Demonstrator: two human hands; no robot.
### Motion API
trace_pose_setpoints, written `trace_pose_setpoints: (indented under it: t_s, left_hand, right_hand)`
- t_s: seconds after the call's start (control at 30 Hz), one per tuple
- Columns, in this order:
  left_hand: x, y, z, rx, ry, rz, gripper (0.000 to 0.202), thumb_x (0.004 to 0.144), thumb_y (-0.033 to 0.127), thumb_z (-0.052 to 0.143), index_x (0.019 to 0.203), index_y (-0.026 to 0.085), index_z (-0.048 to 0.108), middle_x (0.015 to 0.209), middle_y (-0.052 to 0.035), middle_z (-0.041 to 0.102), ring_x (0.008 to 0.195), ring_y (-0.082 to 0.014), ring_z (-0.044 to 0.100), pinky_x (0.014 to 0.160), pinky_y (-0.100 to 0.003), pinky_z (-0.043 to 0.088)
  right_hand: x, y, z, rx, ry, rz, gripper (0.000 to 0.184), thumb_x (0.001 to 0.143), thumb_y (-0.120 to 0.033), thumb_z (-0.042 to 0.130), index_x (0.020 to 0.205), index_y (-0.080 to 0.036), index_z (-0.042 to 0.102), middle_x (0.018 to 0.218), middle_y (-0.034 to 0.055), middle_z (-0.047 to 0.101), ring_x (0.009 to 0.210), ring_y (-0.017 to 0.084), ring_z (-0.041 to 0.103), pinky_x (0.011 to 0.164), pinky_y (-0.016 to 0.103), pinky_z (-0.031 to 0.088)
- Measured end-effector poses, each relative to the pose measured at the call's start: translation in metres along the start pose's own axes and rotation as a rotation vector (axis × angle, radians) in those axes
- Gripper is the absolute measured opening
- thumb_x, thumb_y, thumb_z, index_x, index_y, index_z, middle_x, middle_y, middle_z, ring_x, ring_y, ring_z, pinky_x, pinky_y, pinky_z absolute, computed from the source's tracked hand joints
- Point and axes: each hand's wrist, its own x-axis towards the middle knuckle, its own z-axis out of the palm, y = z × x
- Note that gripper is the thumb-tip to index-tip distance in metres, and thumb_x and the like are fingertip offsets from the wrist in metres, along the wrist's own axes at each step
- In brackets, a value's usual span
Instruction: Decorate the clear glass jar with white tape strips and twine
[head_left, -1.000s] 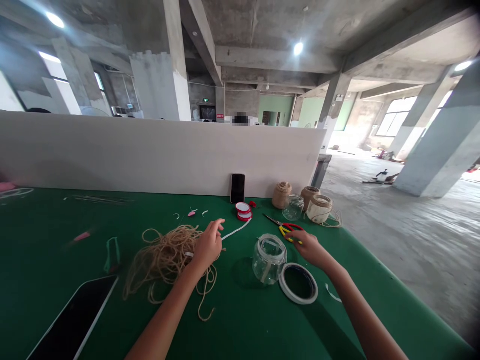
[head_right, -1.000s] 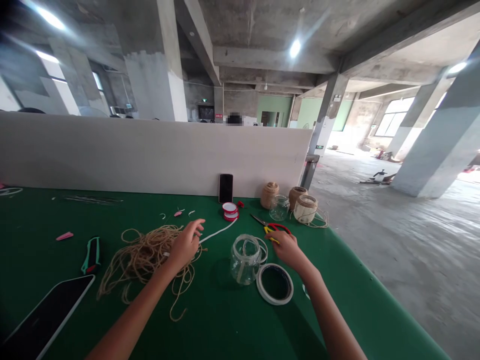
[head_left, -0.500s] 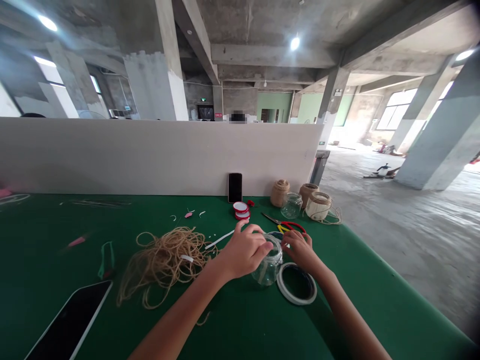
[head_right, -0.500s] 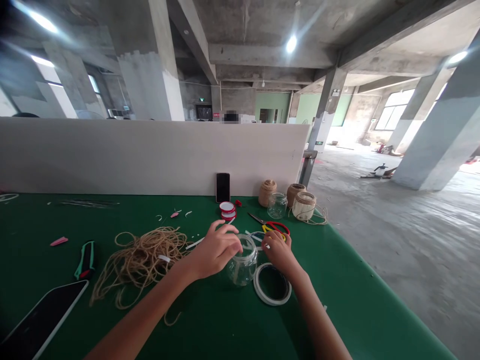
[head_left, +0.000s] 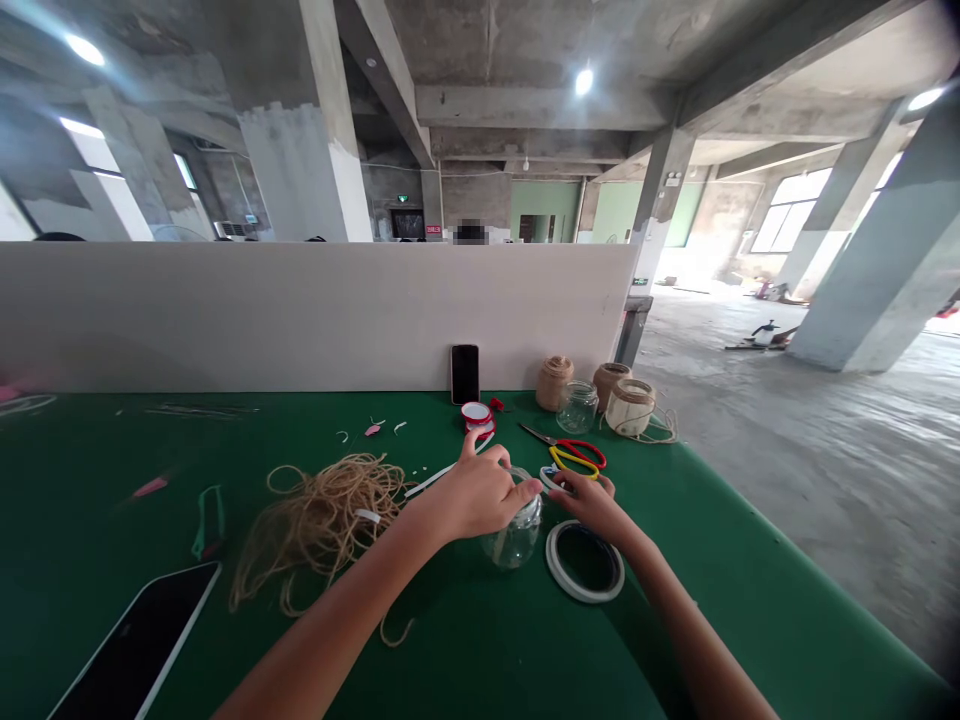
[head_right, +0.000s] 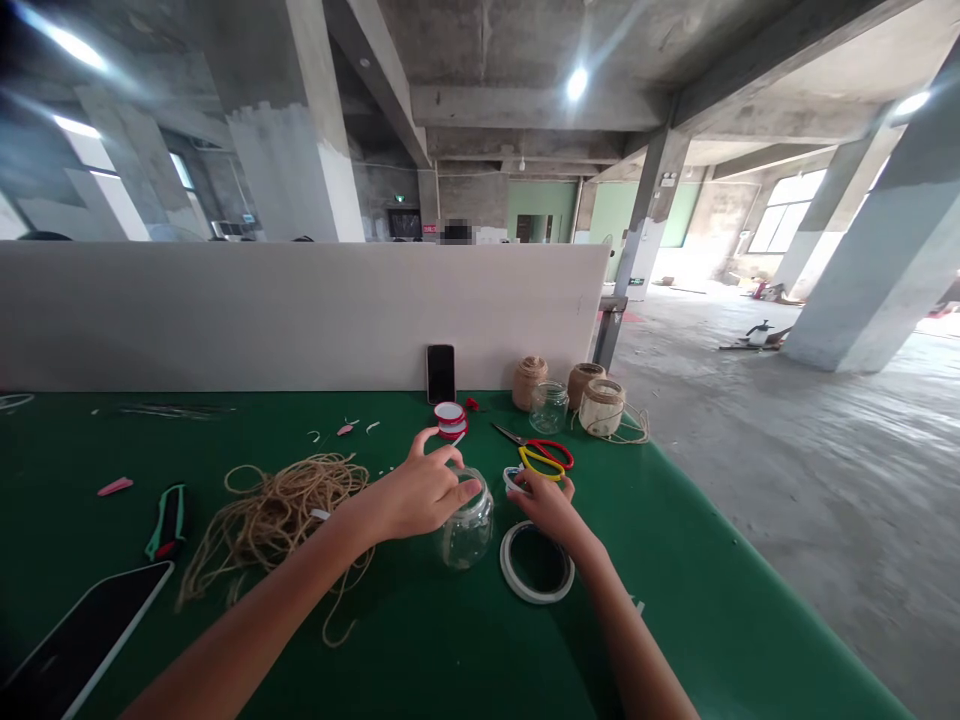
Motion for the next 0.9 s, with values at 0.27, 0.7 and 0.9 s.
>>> trace_pose_setpoints:
  t_s: [0.27, 0.7, 0.9]
  left_hand:
    - [-0.009, 0.003, -0.001, -0.012, 0.007, 0.02, 0.032, 0.087, 0.024, 0.042, 0.061, 0.022, 0.06, 0.066, -0.0003, 0.065, 0.104, -0.0228, 0.053, 0.106, -0.054, 0.008]
    - [-0.026, 0.012, 0.024, 0.451, 0.276, 0.141, 0.013, 0.083, 0.016, 0.048, 0.076, 0.018, 0.059, 0.077, -0.003, 0.066, 0.105, -0.0226, 0.052, 0.105, -0.056, 0.014]
    - [-0.037, 0.004, 0.042, 0.448, 0.399, 0.153, 0.015, 0.087, 0.012, 0.045, 0.085, 0.018, 0.058, 0.078, -0.0014, 0.067, 0.101, -0.0192, 0.056, 0.103, -0.053, 0.022]
  right_hand:
    - [-0.003, -0.005, -0.003, -0.038, -0.007, -0.002, 0.027, 0.085, -0.038, 0.038, 0.074, -0.023, 0.056, 0.074, -0.0012, 0.065, 0.085, 0.02, 0.059, 0.096, 0.055, 0.014]
    - [-0.003, -0.002, -0.001, -0.074, 0.018, -0.001, 0.026, 0.085, -0.035, 0.038, 0.075, -0.023, 0.059, 0.074, -0.0001, 0.065, 0.086, 0.022, 0.059, 0.096, 0.056, 0.014]
    - [-0.003, 0.0, -0.002, -0.065, 0.023, -0.003, 0.026, 0.085, -0.037, 0.039, 0.073, -0.024, 0.058, 0.072, -0.0004, 0.064, 0.084, 0.022, 0.059, 0.096, 0.056, 0.015]
